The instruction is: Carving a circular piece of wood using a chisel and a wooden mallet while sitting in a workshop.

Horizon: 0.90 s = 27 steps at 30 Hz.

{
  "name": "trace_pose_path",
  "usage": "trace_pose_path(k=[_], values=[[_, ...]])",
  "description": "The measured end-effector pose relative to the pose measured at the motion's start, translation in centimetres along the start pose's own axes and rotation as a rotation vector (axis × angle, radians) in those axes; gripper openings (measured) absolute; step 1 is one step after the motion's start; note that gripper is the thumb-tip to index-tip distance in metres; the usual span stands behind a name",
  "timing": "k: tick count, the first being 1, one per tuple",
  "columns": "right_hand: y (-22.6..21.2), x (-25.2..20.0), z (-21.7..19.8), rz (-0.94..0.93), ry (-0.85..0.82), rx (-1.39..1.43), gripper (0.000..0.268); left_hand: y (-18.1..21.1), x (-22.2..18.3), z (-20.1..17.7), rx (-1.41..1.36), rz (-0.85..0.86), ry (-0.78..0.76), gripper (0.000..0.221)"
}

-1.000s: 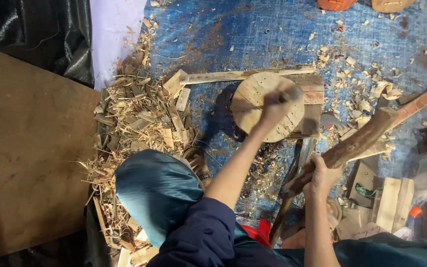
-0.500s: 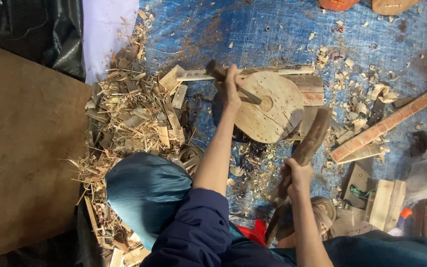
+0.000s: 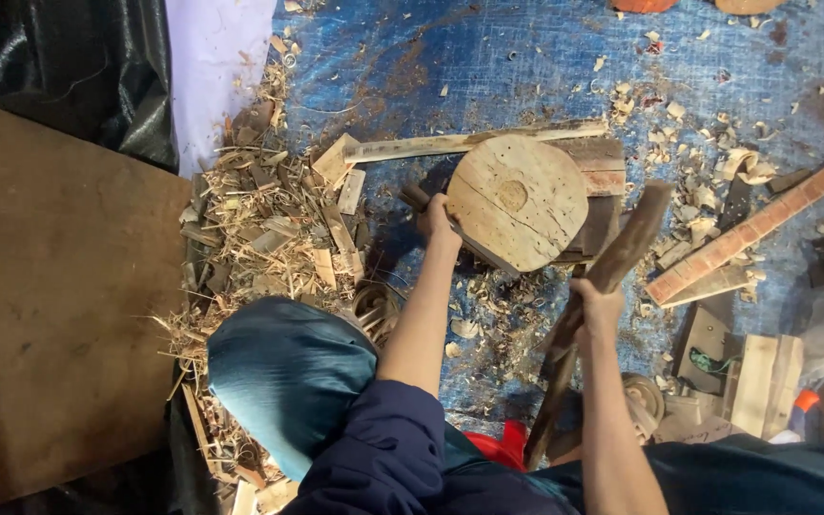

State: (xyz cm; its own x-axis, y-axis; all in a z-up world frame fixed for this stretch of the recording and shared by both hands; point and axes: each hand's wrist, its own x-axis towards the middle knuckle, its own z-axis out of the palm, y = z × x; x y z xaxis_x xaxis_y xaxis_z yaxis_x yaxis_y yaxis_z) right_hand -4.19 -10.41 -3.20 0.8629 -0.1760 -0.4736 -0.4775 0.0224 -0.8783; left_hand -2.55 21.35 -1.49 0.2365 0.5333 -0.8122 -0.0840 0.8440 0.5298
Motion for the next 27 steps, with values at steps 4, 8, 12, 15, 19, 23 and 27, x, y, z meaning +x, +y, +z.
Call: trace_pose_path(k=[4, 8, 12, 15, 19, 23, 27], values=[[-4.4, -0.7, 0.9, -0.058, 0.024, -0.029, 0.065, 0.1, -0.8, -0.2, 0.030, -0.014, -0.048, 0.035], [-6.5, -0.3, 0.8, -0.194, -0.084, -0.064, 0.092, -0.7, -2.0, -0.8, 0.074, -0.012, -0.103, 0.048], [-6.6, -0.1, 0.7, -0.124, -0.151, -0.132, 0.051, -1.5, -2.0, -2.1, 0.220, -0.047, -0.229, 0.054], [-8.2, -2.9, 1.6, -0.162, -0.139, -0.181, 0.047, -2.5, -0.5, -2.5, 0.293, -0.015, -0.261, 0.061], [-2.4, -1.7, 0.8, -0.086, -0.078, -0.209, 0.052, -0.9, -2.5, -3.2, 0.385, -0.005, -0.305, 0.053], [-2.0, -6.7, 1.3, 0.069, 0.092, -0.225, 0.069, -0.1, -3.3, -3.1, 0.473, 0.035, -0.235, 0.046], [-1.7, -8.9, 1.3, 0.111, 0.160, -0.212, 0.060, -0.3, -2.1, -3.0, 0.517, 0.053, -0.210, 0.043]])
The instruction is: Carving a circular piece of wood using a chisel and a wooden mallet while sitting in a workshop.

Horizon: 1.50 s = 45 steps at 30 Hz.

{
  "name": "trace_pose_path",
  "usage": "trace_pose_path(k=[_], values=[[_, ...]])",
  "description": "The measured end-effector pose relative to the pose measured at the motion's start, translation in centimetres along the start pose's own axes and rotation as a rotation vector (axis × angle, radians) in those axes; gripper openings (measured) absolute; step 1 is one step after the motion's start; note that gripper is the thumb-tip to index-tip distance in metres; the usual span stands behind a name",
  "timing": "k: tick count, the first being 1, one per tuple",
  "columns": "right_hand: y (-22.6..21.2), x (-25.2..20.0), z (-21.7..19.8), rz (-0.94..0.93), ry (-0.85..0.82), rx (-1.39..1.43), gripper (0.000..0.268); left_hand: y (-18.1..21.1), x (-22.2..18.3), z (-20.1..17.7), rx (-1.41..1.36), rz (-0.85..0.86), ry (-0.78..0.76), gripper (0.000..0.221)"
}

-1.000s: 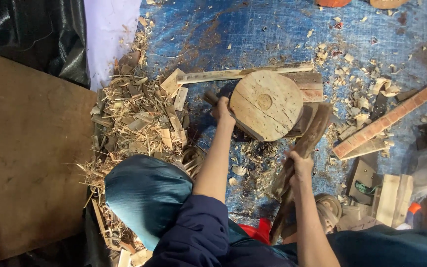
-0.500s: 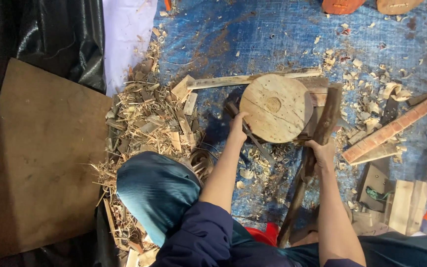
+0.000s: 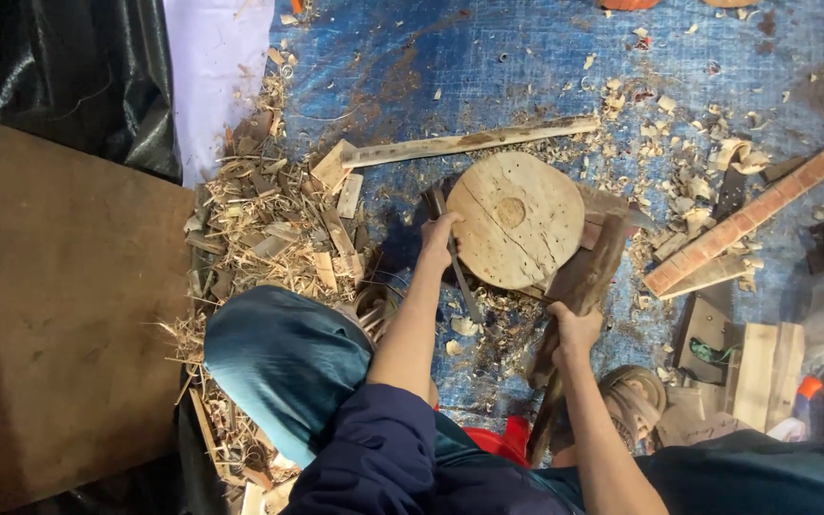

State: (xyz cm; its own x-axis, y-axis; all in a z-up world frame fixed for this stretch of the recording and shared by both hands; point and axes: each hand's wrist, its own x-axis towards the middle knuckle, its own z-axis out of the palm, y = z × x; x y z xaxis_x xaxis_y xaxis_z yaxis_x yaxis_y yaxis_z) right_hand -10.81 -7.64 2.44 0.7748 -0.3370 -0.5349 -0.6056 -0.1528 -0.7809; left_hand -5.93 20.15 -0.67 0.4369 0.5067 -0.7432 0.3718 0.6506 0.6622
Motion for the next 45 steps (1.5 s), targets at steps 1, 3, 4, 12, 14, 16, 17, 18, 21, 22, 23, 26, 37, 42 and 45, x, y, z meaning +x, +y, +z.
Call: trace_pose_path(k=[1, 3, 4, 12, 14, 16, 17, 18, 21, 22, 23, 26, 37, 42, 45], values=[[0.1, 0.2, -0.2, 0.001, 0.002, -0.004, 0.060, 0.7, -0.6, 0.5, -0.001, -0.004, 0.000, 0.043], [0.0, 0.6, -0.4, 0.008, 0.104, 0.014, 0.059, 2.5, -1.8, 1.3, -0.005, 0.093, 0.114, 0.036], [-0.2, 0.9, -0.9, 0.003, 0.099, 0.012, 0.059, 4.0, -3.2, 1.9, -0.010, 0.094, 0.117, 0.036], [0.9, 3.4, -1.4, -0.141, 0.046, 0.136, 0.038, 11.8, -7.7, 6.7, -0.295, 0.627, 0.219, 0.036], [-3.8, -0.8, -1.8, -0.196, 0.013, 0.102, 0.041, 11.3, -5.5, 8.2, -0.324, 0.634, 0.229, 0.040], [-6.2, -3.1, -1.9, -0.253, -0.014, 0.070, 0.044, 11.0, -4.7, 9.2, -0.354, 0.642, 0.232, 0.045], [-6.2, -3.3, -1.8, -0.267, -0.065, 0.045, 0.046, 10.8, -5.1, 9.3, -0.356, 0.681, 0.191, 0.032], [-6.2, -3.6, -1.8, -0.281, -0.116, 0.020, 0.048, 10.6, -5.4, 9.4, -0.357, 0.720, 0.149, 0.023], [-8.5, -5.4, -1.8, -0.287, -0.234, 0.017, 0.053, 10.2, -4.5, 10.3, -0.397, 0.695, 0.179, 0.023], [-8.4, -5.2, -1.9, -0.288, -0.231, 0.013, 0.053, 10.3, -4.7, 10.5, -0.400, 0.690, 0.178, 0.023], [-8.3, -5.0, -1.7, -0.281, -0.249, 0.008, 0.056, 10.6, -4.8, 10.6, -0.399, 0.695, 0.180, 0.023], [-8.3, -4.8, -1.6, -0.270, -0.268, -0.015, 0.059, 10.9, -4.5, 11.0, -0.369, 0.705, 0.214, 0.024], [-11.1, -4.8, -0.8, -0.309, -0.308, -0.072, 0.054, 9.0, -2.9, 11.8, -0.256, 0.730, 0.229, 0.024], [-23.2, -9.1, -0.5, -0.558, -0.419, -0.421, 0.060, 7.8, -3.5, 12.6, -0.215, 0.834, 0.152, 0.027], [-27.9, -8.2, -1.5, -0.885, -0.441, -0.436, 0.055, 6.0, -4.2, 13.8, -0.154, 0.829, 0.111, 0.017]])
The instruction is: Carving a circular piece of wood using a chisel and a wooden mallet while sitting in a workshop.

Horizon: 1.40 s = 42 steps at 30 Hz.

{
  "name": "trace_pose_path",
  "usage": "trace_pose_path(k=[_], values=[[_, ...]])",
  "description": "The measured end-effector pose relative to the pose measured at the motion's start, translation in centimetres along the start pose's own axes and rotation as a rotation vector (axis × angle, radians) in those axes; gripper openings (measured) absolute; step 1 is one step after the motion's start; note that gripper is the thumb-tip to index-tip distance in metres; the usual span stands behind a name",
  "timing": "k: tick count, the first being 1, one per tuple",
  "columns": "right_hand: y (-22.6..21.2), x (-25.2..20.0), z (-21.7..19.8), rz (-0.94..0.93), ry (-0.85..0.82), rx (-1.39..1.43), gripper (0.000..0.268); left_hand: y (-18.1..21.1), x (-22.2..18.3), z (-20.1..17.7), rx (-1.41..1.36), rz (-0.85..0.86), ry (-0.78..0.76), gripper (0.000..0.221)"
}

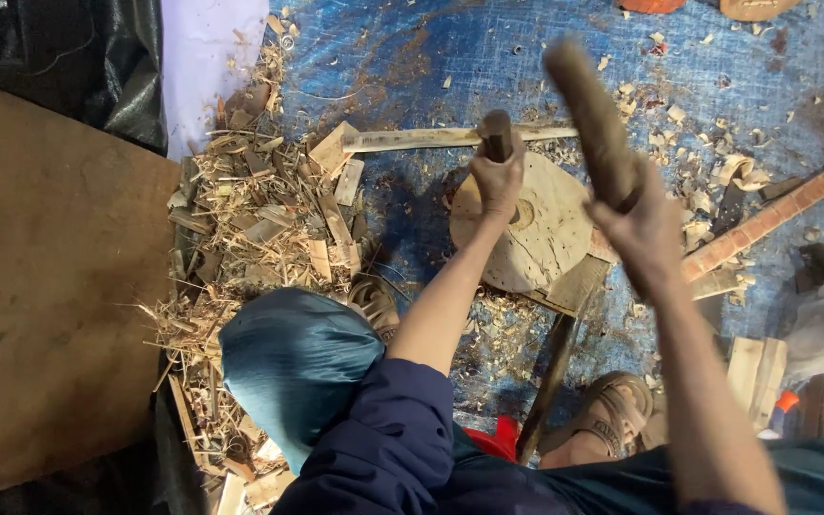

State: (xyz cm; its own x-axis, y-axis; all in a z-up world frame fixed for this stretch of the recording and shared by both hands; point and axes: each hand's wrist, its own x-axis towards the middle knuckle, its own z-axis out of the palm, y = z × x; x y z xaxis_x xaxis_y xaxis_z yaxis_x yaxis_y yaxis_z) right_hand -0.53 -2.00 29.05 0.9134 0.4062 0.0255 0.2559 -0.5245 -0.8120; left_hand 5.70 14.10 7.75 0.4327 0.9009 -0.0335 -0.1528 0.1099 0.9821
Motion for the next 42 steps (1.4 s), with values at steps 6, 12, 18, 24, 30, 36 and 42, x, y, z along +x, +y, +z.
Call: trace_pose_path(k=[6, 12, 18, 24, 30, 36, 42], values=[[-1.4, 4.0, -2.4, -0.176, -0.404, -0.722, 0.050, 3.8, -1.5, -1.7, 0.018, -0.041, -0.209, 0.019], [-2.1, 3.0, -2.6, -0.337, -0.120, -0.336, 0.049, 2.2, -1.8, -2.1, -0.038, 0.278, -0.237, 0.014], [-3.4, 3.7, -2.0, -0.218, -0.328, -0.805, 0.056, 3.5, -3.0, -2.8, -0.018, 0.042, -0.271, 0.033], [-2.2, 4.2, -0.2, -0.252, -0.381, -0.752, 0.038, 2.0, -2.1, -2.9, -0.015, 0.175, -0.260, 0.022], [-4.7, 2.6, -1.1, -0.374, -0.085, -0.111, 0.038, 1.8, -2.2, -1.7, -0.012, 0.120, -0.172, 0.020], [-4.2, 3.9, -1.4, -0.143, -0.284, -0.637, 0.058, 0.3, -3.6, -1.3, 0.017, 0.096, -0.051, 0.005], [1.3, 3.6, 0.7, -0.271, -0.263, -0.786, 0.054, -8.3, -1.1, -1.0, 0.190, 0.266, -0.120, 0.009]])
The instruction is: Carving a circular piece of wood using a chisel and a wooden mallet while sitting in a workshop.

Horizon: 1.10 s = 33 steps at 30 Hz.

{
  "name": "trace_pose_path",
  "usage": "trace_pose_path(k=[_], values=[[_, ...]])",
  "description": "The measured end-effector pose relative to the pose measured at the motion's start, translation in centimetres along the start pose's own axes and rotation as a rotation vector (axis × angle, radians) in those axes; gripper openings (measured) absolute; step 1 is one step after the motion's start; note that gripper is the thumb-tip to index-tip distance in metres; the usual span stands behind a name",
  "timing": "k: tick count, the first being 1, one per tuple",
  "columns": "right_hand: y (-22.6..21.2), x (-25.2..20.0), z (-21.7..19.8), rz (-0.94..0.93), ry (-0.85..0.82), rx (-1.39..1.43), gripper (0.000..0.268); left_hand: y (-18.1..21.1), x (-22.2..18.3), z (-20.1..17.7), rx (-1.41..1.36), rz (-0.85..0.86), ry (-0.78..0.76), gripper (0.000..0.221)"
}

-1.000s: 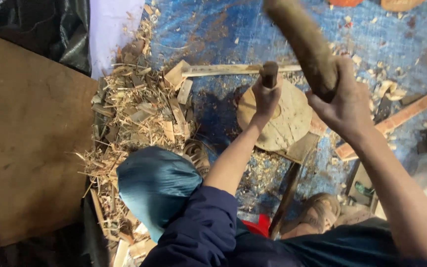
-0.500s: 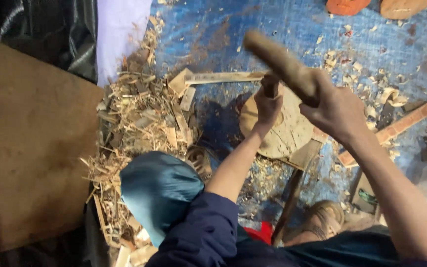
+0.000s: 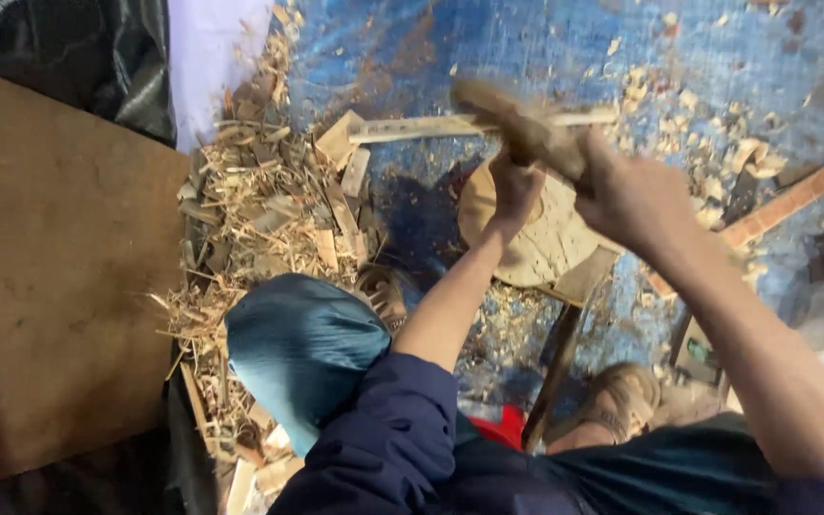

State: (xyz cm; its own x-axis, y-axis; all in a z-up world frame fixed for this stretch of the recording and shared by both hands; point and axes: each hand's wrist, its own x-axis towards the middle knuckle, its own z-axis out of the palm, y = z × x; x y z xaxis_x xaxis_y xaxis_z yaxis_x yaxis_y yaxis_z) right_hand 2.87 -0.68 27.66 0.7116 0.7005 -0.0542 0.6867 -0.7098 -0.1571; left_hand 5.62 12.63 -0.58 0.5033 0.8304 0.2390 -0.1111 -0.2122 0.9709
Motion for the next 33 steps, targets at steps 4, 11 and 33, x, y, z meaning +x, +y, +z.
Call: trace_pose_path(k=[4, 11, 33], values=[[-1.7, -0.6, -3.5, 0.082, -0.016, 0.097, 0.056, 8.7, 0.2, -1.6, -0.101, -0.062, -0.023, 0.009], [-3.0, -1.1, -0.8, 0.261, -0.092, 0.342, 0.054, 11.7, 0.7, -2.9, -0.147, 0.091, -0.001, 0.007], [-0.7, -10.4, 21.7, 0.978, 0.300, 1.367, 0.056, 8.3, 3.4, -9.4, -0.387, -0.526, 0.488, 0.026]])
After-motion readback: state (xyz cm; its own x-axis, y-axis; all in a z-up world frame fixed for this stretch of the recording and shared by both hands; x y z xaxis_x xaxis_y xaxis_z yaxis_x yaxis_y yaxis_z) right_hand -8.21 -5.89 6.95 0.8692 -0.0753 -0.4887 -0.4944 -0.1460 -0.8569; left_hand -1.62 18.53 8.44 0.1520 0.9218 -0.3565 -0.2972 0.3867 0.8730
